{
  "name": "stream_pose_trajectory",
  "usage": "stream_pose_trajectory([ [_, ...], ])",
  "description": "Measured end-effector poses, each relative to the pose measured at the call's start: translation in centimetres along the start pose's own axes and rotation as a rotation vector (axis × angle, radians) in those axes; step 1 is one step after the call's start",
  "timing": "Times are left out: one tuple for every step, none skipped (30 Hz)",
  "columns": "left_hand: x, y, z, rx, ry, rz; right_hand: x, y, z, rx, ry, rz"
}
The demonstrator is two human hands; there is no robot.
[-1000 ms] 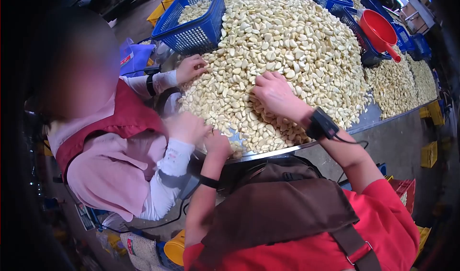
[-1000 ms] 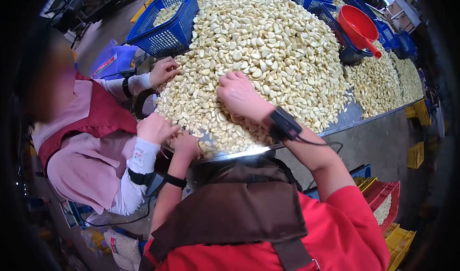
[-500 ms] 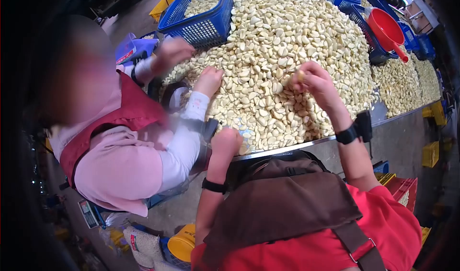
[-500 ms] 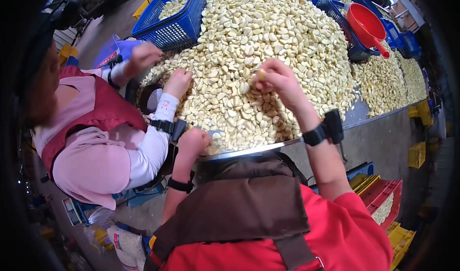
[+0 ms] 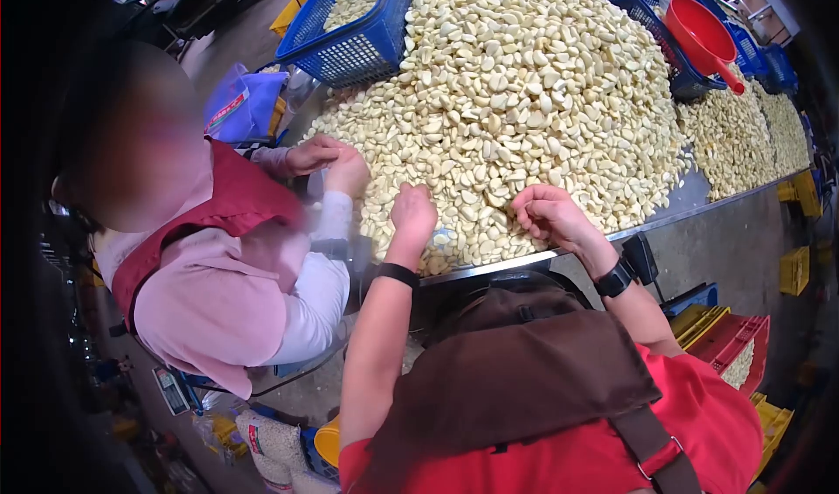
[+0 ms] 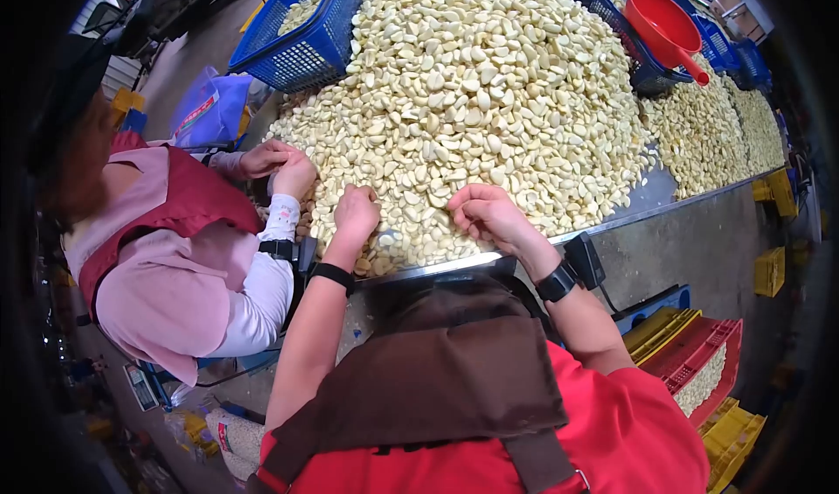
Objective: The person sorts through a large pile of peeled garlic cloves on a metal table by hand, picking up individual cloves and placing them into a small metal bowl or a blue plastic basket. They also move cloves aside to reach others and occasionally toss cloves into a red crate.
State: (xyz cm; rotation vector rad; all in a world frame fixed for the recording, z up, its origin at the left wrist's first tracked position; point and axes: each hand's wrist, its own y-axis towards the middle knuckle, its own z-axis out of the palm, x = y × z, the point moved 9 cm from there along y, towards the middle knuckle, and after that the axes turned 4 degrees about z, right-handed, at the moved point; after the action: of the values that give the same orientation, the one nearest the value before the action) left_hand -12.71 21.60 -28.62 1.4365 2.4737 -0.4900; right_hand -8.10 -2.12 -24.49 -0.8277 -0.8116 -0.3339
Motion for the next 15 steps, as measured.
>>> stream_pose_trajectory([
  [0.1,0.2,0.2,0.007,0.028,-0.011,0.2,0.0,-0.1,-0.013,-0.081,-0.005],
  [0.2,0.1,0.4,0.007,0.032,-0.01,0.4,0.0,-0.1,-0.025,-0.161,-0.01],
  [0.3,-0.1,0.5,0.039,0.092,-0.035,0.7,-0.3,-0.2,-0.054,-0.235,-0.015],
  [0.5,-0.3,0.7,0.072,0.152,-0.06,0.5,-0.2,-0.5,-0.053,-0.23,-0.014],
  [0.5,-0.3,1.0,0.125,0.174,-0.068,0.3,-0.1,-0.8,-0.037,-0.241,-0.038],
  [0.4,0.0,1.1,0.129,0.18,-0.066,0.0,0.0,-1.0,-0.021,-0.252,-0.064],
  [0.1,0.4,1.2,0.139,0.226,-0.044,-0.4,0.0,-1.2,-0.022,-0.248,-0.065],
  [-0.3,0.7,1.4,0.15,0.269,-0.022,-0.9,0.0,-1.5,-0.018,-0.226,-0.056],
  [-0.7,0.7,1.3,0.18,0.296,-0.043,-1.2,-0.2,-1.7,-0.015,-0.206,-0.048],
  [-1.3,0.8,0.9,0.18,0.295,-0.041,-1.6,-0.4,-1.9,-0.016,-0.197,-0.009],
  [-1.5,0.8,0.8,0.212,0.242,-0.069,-1.7,-0.6,-2.0,-0.011,-0.205,-0.009],
  [-1.6,0.8,0.9,0.245,0.19,-0.096,-1.8,-0.7,-2.2,-0.005,-0.212,-0.01],
  [-1.6,0.9,1.2,0.246,0.199,-0.093,-1.7,-0.9,-2.6,-0.008,-0.208,-0.013],
  [-1.7,1.0,1.3,0.246,0.203,-0.088,-1.5,-1.1,-2.7,0.017,-0.202,-0.028],
  [-1.5,0.7,1.0,0.241,0.211,-0.132,-1.4,-1.4,-2.7,0.043,-0.197,-0.042],
])
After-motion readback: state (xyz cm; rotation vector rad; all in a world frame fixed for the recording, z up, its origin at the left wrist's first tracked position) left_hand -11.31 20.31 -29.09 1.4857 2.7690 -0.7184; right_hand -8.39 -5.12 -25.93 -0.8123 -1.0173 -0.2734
